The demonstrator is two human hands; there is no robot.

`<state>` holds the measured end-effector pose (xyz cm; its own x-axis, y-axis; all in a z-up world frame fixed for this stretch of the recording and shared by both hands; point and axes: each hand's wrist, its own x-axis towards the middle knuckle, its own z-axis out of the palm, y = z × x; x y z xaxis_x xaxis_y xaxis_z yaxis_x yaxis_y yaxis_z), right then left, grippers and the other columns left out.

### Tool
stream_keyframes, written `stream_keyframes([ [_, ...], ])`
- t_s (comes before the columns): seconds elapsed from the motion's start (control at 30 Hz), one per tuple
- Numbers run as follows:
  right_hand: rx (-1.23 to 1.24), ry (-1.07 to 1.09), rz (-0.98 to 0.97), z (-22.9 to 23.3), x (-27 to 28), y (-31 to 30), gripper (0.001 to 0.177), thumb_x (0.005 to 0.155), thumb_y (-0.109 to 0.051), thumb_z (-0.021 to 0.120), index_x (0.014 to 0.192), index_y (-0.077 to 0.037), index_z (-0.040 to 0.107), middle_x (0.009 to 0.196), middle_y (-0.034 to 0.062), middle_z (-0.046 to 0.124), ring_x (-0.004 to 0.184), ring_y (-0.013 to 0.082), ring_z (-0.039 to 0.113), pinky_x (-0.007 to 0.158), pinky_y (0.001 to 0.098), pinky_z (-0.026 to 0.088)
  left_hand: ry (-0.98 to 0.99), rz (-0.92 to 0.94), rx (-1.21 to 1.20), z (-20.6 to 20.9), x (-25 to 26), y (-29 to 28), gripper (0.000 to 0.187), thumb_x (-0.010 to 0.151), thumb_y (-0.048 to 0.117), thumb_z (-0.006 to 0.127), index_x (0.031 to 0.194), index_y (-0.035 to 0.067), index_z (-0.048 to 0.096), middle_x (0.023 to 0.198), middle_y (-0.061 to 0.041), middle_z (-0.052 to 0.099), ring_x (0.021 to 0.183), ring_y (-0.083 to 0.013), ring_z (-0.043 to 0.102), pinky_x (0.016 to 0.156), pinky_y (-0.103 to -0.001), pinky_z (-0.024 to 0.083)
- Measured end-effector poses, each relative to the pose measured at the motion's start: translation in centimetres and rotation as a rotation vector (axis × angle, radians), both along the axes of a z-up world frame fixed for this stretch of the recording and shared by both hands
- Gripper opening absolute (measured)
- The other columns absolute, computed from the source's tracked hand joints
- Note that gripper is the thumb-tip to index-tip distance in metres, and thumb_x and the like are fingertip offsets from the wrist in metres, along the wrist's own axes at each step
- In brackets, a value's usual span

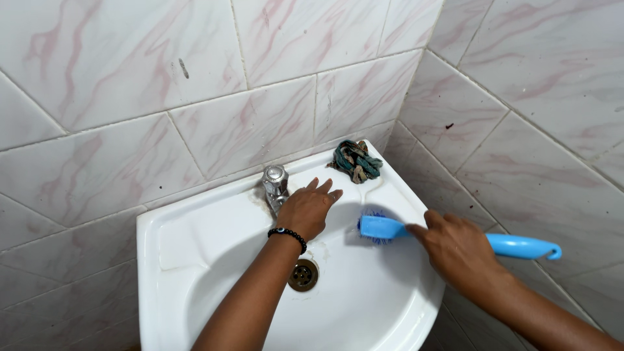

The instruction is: The person scrubs a white bathroom sink with a blue brush, focusing on the basin, drain, and faucet area. They repeatedly scrub the same areas without rinsing or drying the sink.

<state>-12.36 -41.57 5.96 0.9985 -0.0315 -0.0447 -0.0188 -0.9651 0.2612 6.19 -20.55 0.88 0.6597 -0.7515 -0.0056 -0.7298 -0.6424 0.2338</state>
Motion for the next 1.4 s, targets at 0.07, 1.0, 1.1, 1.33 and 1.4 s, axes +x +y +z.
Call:
stream_keyframes([
  [0.07, -0.020, 0.024, 0.001, 0.0, 0.2, -0.1, 0.054, 0.082, -0.003, 0.060, 0.132, -0.023, 0.068, 0.107, 0.0076, 0.065, 0.088, 0.0249, 0.069, 0.073, 0.0387, 0.061, -0.036, -0.023, 0.071, 0.4, -0.1, -0.1, 0.077, 0.084, -0.015, 0.053, 0.150, 0.026, 0.047, 0.163, -0.004, 0.033, 0.148, -0.0305, 0.033, 0.117, -0.044, 0.034],
  [1.0, -0.022, 0.239, 0.141, -7.0, 3.1, 4.3, 0.035, 0.091, -0.005, 0.058, 0.126, -0.005, 0.063, 0.115, 0.0155, 0.060, 0.092, 0.0273, 0.067, 0.063, 0.0346, 0.063, -0.135, -0.067, -0.180, -0.6, -0.2, 0.6, 0.033, 0.090, 0.005, 0.057, 0.119, 0.011, 0.071, 0.134, -0.011, 0.065, 0.131, -0.0328, 0.055, 0.112, -0.045, 0.041],
  [1.1, 0.011, 0.232, 0.201, -8.1, 2.8, 6.4, 0.041, 0.090, -0.003, 0.058, 0.131, -0.005, 0.060, 0.116, 0.0171, 0.059, 0.090, 0.0285, 0.067, 0.063, 0.0351, 0.063, -0.174, -0.105, -0.236, -0.7, -0.2, 0.7, 0.028, 0.091, 0.004, 0.055, 0.111, 0.009, 0.074, 0.120, -0.012, 0.072, 0.126, -0.0317, 0.062, 0.112, -0.042, 0.044],
  [1.33, 0.088, 0.183, 0.278, -8.7, 5.1, 6.4, 0.052, 0.088, -0.005, 0.059, 0.138, -0.020, 0.058, 0.112, 0.0099, 0.064, 0.097, 0.0278, 0.064, 0.079, 0.0410, 0.055, -0.166, -0.114, -0.259, -1.3, -0.7, 2.9, 0.025, 0.091, 0.012, 0.062, 0.113, 0.007, 0.074, 0.122, -0.013, 0.071, 0.126, -0.0320, 0.059, 0.115, -0.047, 0.037],
  [1.4, 0.083, 0.283, 0.276, -8.1, 5.3, 4.6, 0.063, 0.084, -0.002, 0.060, 0.141, -0.029, 0.055, 0.111, 0.0038, 0.066, 0.099, 0.0244, 0.063, 0.085, 0.0412, 0.051, -0.193, -0.119, -0.264, -1.9, -1.0, 4.4, 0.028, 0.090, 0.015, 0.064, 0.116, 0.007, 0.073, 0.128, -0.013, 0.068, 0.130, -0.0313, 0.055, 0.117, -0.048, 0.033],
])
